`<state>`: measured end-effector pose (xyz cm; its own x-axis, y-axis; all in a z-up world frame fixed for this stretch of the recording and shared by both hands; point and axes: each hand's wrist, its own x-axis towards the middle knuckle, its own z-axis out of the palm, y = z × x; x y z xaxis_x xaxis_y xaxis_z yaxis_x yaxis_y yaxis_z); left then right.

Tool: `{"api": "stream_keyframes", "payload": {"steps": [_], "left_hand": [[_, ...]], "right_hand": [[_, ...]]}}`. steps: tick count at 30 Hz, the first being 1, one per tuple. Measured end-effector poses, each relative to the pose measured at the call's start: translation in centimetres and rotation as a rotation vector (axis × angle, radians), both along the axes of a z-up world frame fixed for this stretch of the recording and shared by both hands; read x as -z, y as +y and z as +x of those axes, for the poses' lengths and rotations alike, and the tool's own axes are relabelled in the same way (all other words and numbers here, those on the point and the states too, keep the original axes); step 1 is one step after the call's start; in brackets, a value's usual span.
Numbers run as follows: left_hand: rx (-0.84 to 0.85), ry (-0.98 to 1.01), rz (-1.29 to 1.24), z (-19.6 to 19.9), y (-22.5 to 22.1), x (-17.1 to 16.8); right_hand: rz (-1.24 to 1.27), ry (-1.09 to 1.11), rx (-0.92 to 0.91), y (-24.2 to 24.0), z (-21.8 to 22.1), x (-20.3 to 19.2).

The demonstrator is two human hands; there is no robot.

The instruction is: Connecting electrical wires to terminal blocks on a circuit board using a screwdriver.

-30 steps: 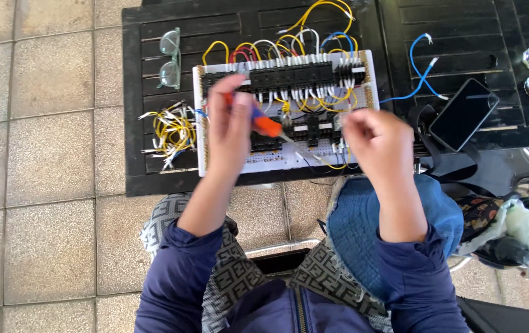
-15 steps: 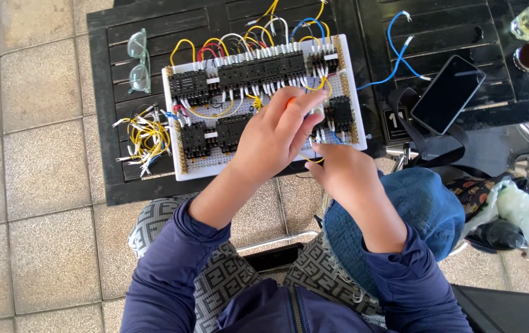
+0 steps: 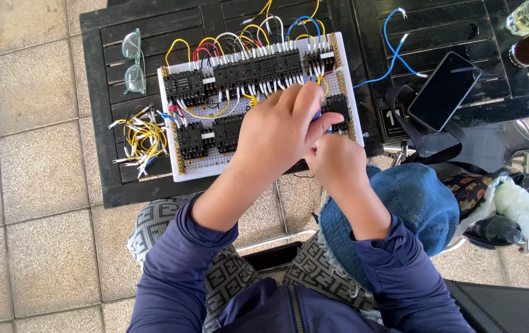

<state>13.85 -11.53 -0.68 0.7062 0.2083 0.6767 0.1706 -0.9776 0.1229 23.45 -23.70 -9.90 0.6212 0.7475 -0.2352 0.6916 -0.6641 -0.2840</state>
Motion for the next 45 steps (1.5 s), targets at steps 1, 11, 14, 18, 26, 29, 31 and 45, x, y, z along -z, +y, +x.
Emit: {"api": "stream_keyframes", "payload": {"steps": [1,11,14,18,26,29,31,45], "left_hand": [[0.000,-0.001,0.002,-0.2,0.1,0.1],[0.060,0.017,0.042,-1.1,-0.2,-0.2],[0.134,0.069,-0.119,-1.7,-0.9,-0.4],[0.184,0.042,-0.200,-2.2,-1.0,0.1],[0.193,-0.012,-0.194,-2.2,-0.6,0.4],[0.216,-0.028,-0.244,-1.9,-0.6,0.7],[0.235,-0.028,-0.274,-1.8,-0.4,0.4],[0.313,-0.152,-0.505,-1.8,0.4,-0.3]], "right_hand": [[0.002,-0.001,0.000,0.2,0.1,0.1],[0.167,-0.276,-0.058,-0.2,-0.9,0.8],[0.232,-0.248,-0.100,-0.9,-0.8,2.4],[0.026,0.301,-0.130,-1.0,1.5,-6.1],[0.861,0.506,-0.197,-3.4,5.2,-7.2],[1.028,0.734,-0.161,-3.5,5.2,-7.7],[1.133,0.885,-0.137,-3.7,5.3,-7.3],[0.304,0.430,0.068,-1.8,3.0,-8.5]]}}
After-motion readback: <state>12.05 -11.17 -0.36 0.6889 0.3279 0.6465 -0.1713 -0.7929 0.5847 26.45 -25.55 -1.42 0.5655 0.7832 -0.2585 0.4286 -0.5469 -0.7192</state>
